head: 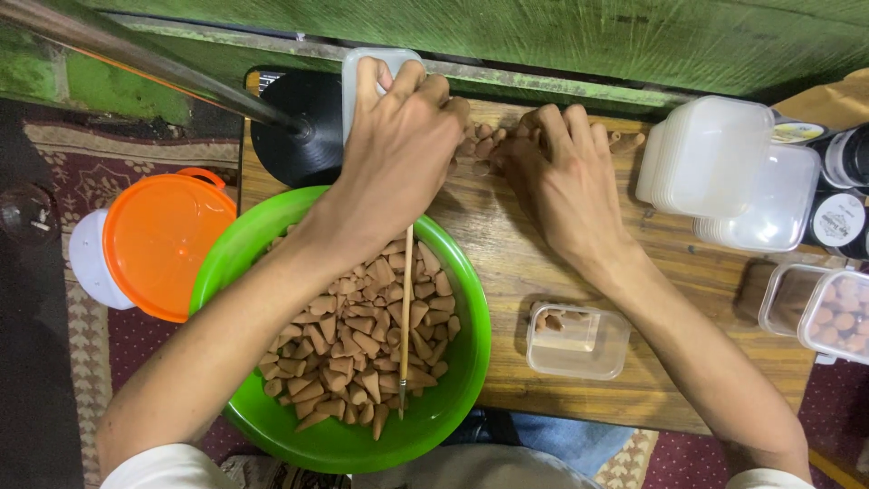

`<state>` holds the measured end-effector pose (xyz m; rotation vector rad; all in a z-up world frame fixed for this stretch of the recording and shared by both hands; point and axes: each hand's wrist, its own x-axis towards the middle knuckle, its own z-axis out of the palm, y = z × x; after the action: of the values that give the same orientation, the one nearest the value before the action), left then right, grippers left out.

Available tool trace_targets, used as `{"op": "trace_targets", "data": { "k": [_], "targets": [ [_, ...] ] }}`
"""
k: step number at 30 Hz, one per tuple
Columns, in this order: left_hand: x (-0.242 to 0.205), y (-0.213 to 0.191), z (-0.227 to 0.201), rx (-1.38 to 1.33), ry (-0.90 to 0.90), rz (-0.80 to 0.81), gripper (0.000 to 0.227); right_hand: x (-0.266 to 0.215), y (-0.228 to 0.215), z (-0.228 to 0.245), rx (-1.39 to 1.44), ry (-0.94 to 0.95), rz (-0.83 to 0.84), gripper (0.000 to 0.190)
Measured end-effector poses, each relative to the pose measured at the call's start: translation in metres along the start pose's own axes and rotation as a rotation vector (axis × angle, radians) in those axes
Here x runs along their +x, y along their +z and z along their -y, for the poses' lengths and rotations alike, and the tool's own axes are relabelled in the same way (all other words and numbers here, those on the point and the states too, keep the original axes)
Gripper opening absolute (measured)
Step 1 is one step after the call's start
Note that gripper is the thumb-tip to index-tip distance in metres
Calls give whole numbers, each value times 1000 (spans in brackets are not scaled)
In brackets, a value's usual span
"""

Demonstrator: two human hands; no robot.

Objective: The person sorts incense cones from a green bowl into a small clear plastic container using a thin wooden stick and their hands.

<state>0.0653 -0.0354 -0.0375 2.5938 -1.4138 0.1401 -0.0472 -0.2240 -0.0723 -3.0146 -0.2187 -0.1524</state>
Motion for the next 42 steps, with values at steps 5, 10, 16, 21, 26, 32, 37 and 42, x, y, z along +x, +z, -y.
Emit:
{"op": "trace_targets", "data": {
  "k": [5, 10, 16, 21, 26, 32, 37, 42],
  "targets": [
    [6, 18, -9, -49, -42, 130, 19, -11, -22, 8, 39, 55, 11, 10],
    [12, 36, -20, -140, -1, 59, 18, -30, -52, 7, 140, 68, -48, 22],
    [17, 48, -27, -13, 30, 16, 22, -53, -86, 5, 309, 86, -87, 17],
    [19, 46, -30, 25, 18, 53, 22, -69, -102, 9, 331, 186, -45, 16],
    [23, 45, -30, 99, 7, 163, 26, -86, -105, 12, 367, 210, -58, 16],
    [14, 47, -32, 114, 43, 122, 23, -107, -113, 16, 419, 257, -96, 13],
    [8, 38, -31, 159, 100, 121, 25, -134, -116, 13, 407, 302, -125, 12],
    [5, 48, -21, 125, 163, 135, 34, -153, -117, 18, 398, 292, -108, 18]
  ]
}}
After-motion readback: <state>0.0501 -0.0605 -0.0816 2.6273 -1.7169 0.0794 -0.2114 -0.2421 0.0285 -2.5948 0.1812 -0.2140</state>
